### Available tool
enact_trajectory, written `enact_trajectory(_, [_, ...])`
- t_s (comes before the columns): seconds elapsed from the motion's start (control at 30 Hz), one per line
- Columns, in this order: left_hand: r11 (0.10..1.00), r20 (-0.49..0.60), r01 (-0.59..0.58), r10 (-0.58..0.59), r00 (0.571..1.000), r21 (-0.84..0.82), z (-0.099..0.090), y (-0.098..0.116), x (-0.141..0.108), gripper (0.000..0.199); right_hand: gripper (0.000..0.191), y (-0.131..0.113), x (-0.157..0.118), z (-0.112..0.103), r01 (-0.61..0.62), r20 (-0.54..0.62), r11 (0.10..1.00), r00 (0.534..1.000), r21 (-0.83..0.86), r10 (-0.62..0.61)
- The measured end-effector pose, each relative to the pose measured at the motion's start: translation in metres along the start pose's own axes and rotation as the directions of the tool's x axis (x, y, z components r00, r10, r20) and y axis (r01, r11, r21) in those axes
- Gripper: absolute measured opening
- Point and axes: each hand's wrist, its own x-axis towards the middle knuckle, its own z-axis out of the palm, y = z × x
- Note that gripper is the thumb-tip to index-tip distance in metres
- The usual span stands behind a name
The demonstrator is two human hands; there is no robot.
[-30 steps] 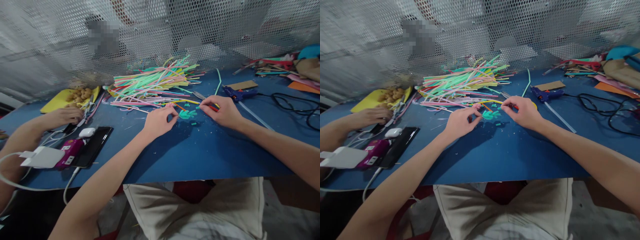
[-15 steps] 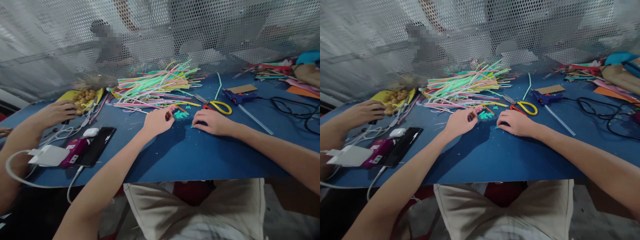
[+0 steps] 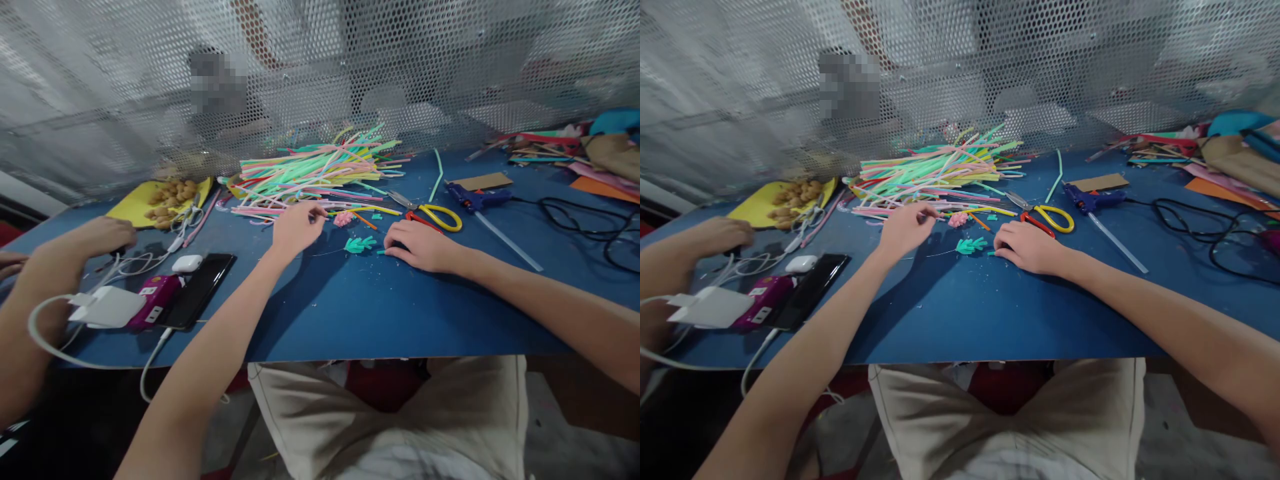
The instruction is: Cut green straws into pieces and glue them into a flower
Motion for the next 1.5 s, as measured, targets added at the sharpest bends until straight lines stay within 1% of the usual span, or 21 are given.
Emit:
enact_trajectory(0.07, [1.0, -0.047, 0.022, -0.021, 0.999, 0.014, 0.002, -0.014, 0.006, 0.024, 0.026, -0.001, 0.0, 0.001, 0.014, -0.025, 1.0, 1.0, 0.009, -0.014])
enact_trajectory(0.1, [1.0, -0.042, 0.012, -0.011, 0.999, 0.022, 0.003, -0.02, 0.008, 0.026, 0.028, -0.001, 0.0, 0.002, 0.028, -0.042, 0.999, 0.999, 0.017, -0.027])
enact_trajectory(0.17, [0.999, -0.001, -0.029, 0.03, 1.0, 0.024, 0.008, -0.03, 0.011, 0.025, 0.029, -0.002, 0.001, 0.004, 0.054, -0.054, 0.998, 0.997, 0.035, -0.052])
enact_trajectory(0.23, [0.998, 0.065, -0.061, 0.06, 0.996, 0.027, 0.013, -0.037, 0.013, 0.022, 0.029, -0.003, 0.003, 0.006, 0.059, -0.045, 0.997, 0.997, 0.044, -0.057])
enact_trajectory(0.33, [0.996, 0.124, -0.068, 0.06, 0.99, 0.064, 0.02, -0.042, 0.014, 0.022, 0.031, -0.002, 0.007, 0.009, 0.062, -0.025, 0.997, 0.998, 0.056, -0.06])
enact_trajectory(0.4, [0.996, 0.11, -0.047, 0.039, 0.993, 0.069, 0.022, -0.046, 0.015, 0.022, 0.03, 0.0, 0.008, 0.011, 0.067, -0.019, 0.996, 0.998, 0.056, -0.066])
enact_trajectory(0.53, [0.995, -0.022, -0.003, 0.005, 1.0, 0.099, 0.021, -0.054, 0.017, 0.026, 0.027, 0.007, 0.009, 0.015, 0.073, 0.01, 0.997, 0.997, 0.032, -0.074])
enact_trajectory(0.6, [0.99, -0.062, -0.001, 0.009, 0.998, 0.14, 0.02, -0.057, 0.017, 0.03, 0.027, 0.011, 0.008, 0.017, 0.07, 0.025, 0.997, 0.997, 0.02, -0.071])
enact_trajectory(0.73, [0.986, -0.014, -0.022, 0.024, 1.0, 0.165, 0.019, -0.057, 0.017, 0.027, 0.026, 0.016, 0.004, 0.013, 0.057, 0.051, 0.998, 0.997, 0.005, -0.057])
enact_trajectory(0.83, [0.986, 0.043, -0.003, -0.004, 0.999, 0.164, 0.019, -0.054, 0.016, 0.026, 0.025, 0.021, 0.0, 0.0, 0.043, 0.028, 0.999, 0.999, 0.009, -0.044])
enact_trajectory(0.93, [0.986, 0.052, -0.013, 0.005, 0.999, 0.166, 0.019, -0.051, 0.016, 0.026, 0.022, 0.033, -0.004, -0.019, -0.006, -0.053, 0.999, 0.999, -0.041, 0.004])
enact_trajectory(1.03, [0.987, 0.024, -0.025, 0.021, 0.999, 0.161, 0.019, -0.05, 0.017, 0.03, 0.019, 0.054, -0.006, -0.043, -0.078, -0.119, 0.989, 0.991, -0.13, 0.062])
enact_trajectory(1.17, [0.992, 0.073, -0.023, 0.014, 0.997, 0.127, 0.019, -0.053, 0.017, 0.035, 0.016, 0.081, -0.004, -0.083, -0.194, -0.194, 0.942, 0.97, -0.273, 0.144])
enact_trajectory(1.2, [0.992, 0.081, -0.027, 0.017, 0.997, 0.124, 0.02, -0.054, 0.018, 0.036, 0.019, 0.086, -0.004, -0.093, -0.235, -0.216, 0.927, 0.961, -0.292, 0.175])
enact_trajectory(1.23, [0.992, 0.082, -0.03, 0.019, 0.996, 0.125, 0.02, -0.056, 0.018, 0.037, 0.023, 0.09, -0.004, -0.103, -0.299, -0.272, 0.908, 0.937, -0.294, 0.22])
enact_trajectory(1.3, [0.99, 0.076, -0.03, 0.02, 0.997, 0.135, 0.022, -0.06, 0.019, 0.038, 0.036, 0.096, -0.006, -0.117, -0.419, -0.379, 0.867, 0.874, -0.269, 0.305])
enact_trajectory(1.37, [0.99, 0.078, -0.026, 0.015, 0.997, 0.138, 0.025, -0.065, 0.02, 0.038, 0.051, 0.1, -0.011, -0.123, -0.467, -0.403, 0.846, 0.847, -0.256, 0.346])
enact_trajectory(1.4, [0.99, 0.083, -0.02, 0.009, 0.997, 0.136, 0.025, -0.066, 0.02, 0.037, 0.054, 0.102, -0.013, -0.123, -0.467, -0.398, 0.846, 0.849, -0.257, 0.348])
enact_trajectory(1.5, [0.991, 0.094, 0.003, -0.016, 0.995, 0.136, 0.027, -0.069, 0.02, 0.032, 0.047, 0.1, -0.024, -0.114, -0.422, -0.362, 0.867, 0.877, -0.267, 0.315])
